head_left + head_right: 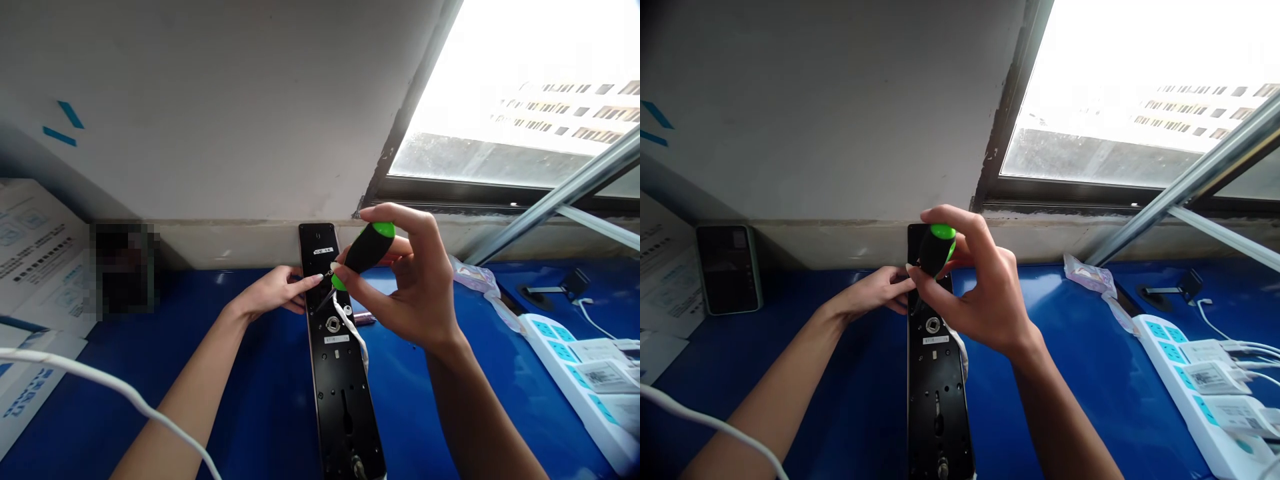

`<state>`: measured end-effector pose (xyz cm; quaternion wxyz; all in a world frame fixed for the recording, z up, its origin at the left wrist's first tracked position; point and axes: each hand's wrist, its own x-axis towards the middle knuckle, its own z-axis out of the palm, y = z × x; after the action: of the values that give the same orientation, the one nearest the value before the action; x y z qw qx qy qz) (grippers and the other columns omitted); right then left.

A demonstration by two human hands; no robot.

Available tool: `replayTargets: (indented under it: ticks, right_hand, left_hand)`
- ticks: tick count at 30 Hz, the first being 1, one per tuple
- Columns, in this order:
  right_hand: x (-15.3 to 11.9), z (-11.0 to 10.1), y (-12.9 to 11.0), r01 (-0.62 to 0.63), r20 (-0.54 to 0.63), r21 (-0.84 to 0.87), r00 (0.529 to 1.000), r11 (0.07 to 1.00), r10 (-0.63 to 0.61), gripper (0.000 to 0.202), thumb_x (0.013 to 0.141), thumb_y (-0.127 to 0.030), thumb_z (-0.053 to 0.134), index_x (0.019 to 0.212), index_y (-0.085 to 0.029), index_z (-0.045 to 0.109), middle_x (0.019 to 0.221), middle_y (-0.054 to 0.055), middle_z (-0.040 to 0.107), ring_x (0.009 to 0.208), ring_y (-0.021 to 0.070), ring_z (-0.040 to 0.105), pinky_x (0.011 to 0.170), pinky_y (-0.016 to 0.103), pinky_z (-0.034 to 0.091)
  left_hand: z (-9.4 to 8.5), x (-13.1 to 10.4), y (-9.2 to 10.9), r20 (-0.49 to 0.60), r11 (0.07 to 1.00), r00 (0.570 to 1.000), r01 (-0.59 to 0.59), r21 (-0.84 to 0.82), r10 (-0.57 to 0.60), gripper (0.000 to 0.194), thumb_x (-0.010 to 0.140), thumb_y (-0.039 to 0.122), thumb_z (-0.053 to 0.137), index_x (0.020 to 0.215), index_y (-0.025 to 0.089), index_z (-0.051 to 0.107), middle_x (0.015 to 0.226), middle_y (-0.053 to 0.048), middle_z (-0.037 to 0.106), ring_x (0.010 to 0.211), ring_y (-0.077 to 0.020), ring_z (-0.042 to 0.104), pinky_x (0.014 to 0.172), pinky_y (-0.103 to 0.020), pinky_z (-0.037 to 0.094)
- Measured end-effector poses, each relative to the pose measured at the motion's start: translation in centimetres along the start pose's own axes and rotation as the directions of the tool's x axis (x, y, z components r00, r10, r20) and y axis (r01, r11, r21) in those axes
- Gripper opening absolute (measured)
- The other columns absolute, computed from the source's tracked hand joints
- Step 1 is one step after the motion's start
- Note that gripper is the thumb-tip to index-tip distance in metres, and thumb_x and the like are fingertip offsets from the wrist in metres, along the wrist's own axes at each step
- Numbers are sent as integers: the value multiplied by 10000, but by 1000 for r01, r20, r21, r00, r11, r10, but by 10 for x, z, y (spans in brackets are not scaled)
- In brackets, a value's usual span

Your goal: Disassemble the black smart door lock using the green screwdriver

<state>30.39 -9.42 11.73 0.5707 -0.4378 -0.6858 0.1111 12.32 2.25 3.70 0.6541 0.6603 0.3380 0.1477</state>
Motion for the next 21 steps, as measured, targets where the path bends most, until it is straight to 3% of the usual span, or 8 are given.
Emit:
replayTargets:
  ticks: [6,11,21]
  right_hand:
    - [-3,6,-1,48,48,-11,998,999,-48,624,767,-71,765,1292,-333,554,933,-19,688,802,197,715,698,412,669]
    - [-4,7,1,104,22,-28,994,994,-103,630,758,-45,777,1302,-281,566,1114,19,698,817,171,725,702,367,676]
    - [-3,6,1,135,9,-26,991,991,-134,651,745,-14,770,1305,-276,566,1031,5,697,801,172,729,689,363,676]
  left_hand:
    - [-14,-16,-8,182,999,983,37,-15,-34,712,826,452,820,1395,196,476,1099,-129,743,1042,-311,754,839,-443,651]
    - [-13,-16,-14,178,999,984,29,-42,-21,658,849,408,808,1376,195,474,1102,-126,738,993,-298,769,831,-437,652]
    - [-10,-13,-14,162,999,986,30,-30,-25,636,843,432,810,1333,192,482,1059,-103,729,964,-281,770,822,-434,656]
